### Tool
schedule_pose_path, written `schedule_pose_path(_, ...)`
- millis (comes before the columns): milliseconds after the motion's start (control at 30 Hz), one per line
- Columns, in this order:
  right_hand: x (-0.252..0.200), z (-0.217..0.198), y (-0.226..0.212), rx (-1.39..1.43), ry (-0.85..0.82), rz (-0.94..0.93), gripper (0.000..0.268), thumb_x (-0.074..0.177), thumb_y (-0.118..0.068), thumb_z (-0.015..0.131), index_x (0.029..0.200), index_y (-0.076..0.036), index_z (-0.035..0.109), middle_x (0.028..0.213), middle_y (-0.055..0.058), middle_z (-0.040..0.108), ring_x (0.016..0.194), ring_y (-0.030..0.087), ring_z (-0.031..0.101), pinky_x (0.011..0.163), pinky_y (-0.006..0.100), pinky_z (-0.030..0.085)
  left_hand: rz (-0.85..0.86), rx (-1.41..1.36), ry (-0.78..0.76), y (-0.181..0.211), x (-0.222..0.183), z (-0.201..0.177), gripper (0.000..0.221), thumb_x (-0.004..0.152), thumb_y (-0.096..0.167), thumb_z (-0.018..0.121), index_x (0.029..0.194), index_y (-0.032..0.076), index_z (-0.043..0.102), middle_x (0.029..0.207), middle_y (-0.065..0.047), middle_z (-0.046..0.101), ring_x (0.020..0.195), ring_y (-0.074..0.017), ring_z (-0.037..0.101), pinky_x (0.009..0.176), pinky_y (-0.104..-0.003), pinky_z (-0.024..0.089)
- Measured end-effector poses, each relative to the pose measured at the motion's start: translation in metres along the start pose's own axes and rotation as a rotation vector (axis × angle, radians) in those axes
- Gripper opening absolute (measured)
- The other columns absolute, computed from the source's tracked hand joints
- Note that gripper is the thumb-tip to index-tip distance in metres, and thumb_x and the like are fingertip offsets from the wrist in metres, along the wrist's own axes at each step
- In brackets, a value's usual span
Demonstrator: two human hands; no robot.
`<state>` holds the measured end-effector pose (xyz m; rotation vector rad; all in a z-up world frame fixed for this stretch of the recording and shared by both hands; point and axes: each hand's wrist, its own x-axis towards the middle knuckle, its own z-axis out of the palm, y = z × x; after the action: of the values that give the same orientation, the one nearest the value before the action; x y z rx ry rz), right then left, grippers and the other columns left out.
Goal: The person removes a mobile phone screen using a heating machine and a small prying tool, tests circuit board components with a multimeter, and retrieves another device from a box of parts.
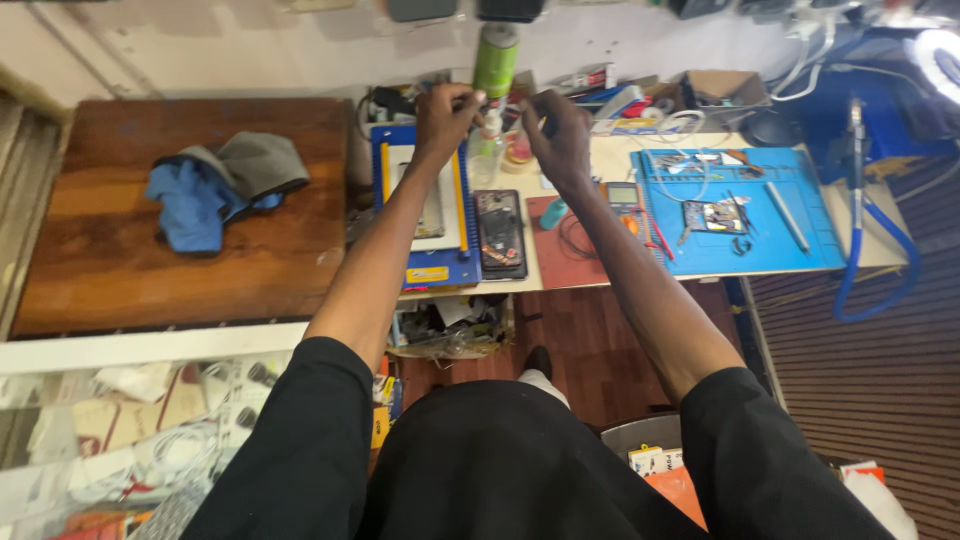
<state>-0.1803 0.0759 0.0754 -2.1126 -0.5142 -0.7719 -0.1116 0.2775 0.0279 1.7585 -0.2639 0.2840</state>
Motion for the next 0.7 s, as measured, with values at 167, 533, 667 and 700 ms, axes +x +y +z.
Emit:
schedule_pose_path(167, -0.023, 0.072, 0.002, 0.076, -0.388, -0.042, 0.017, 0.094, -0.011, 0.071, 0.107, -0.001, 0.073, 0.093, 0.014, 0.075, 0.075, 0.020, 0.073, 0.070, 0.035, 0.058, 0.167, 0.374, 0.292, -0.080, -0.023, -0.063, 0.009, 0.082, 0.010, 0.077, 0.090, 0.007, 0.079, 0.088, -0.012, 0.079, 0.085, -0.0296, 0.075, 0.074, -0.040, 0.057)
schedule_pose_path(533, -0.057, 0.166, -0.031, -0.397, -0.569, -0.063, 0.033, 0.076, -0.027, 0.086, 0.103, -0.010, 0.077, 0.114, 0.016, 0.065, 0.108, 0.039, 0.059, 0.090, 0.047, 0.054, 0.189, 0.683, -0.047, -0.116, -0.069, -0.113, 0.040, 0.061, 0.014, 0.095, 0.096, 0.009, 0.079, 0.106, -0.012, 0.071, 0.106, -0.0327, 0.063, 0.097, -0.046, 0.046)
schedule_pose_path(667, -0.055, 0.152, -0.030, -0.270, -0.545, -0.051, 0.028, 0.076, -0.028, 0.084, 0.101, -0.017, 0.080, 0.109, 0.011, 0.069, 0.104, 0.036, 0.061, 0.090, 0.047, 0.054, 0.237, 0.714, -0.082, -0.107, -0.067, -0.106, 0.044, 0.060, 0.009, 0.093, 0.102, 0.009, 0.080, 0.111, -0.012, 0.070, 0.109, -0.0352, 0.060, 0.095, -0.044, 0.048)
schedule_pose_path(700, -0.056, 0.152, -0.026, -0.258, -0.535, -0.065, 0.025, 0.078, -0.027, 0.084, 0.101, -0.018, 0.080, 0.107, 0.011, 0.069, 0.103, 0.036, 0.061, 0.090, 0.046, 0.055, 0.233, 0.707, -0.088, -0.105, -0.067, -0.104, 0.046, 0.060, 0.007, 0.092, 0.104, 0.008, 0.080, 0.113, -0.012, 0.069, 0.109, -0.0357, 0.059, 0.094, -0.044, 0.048)
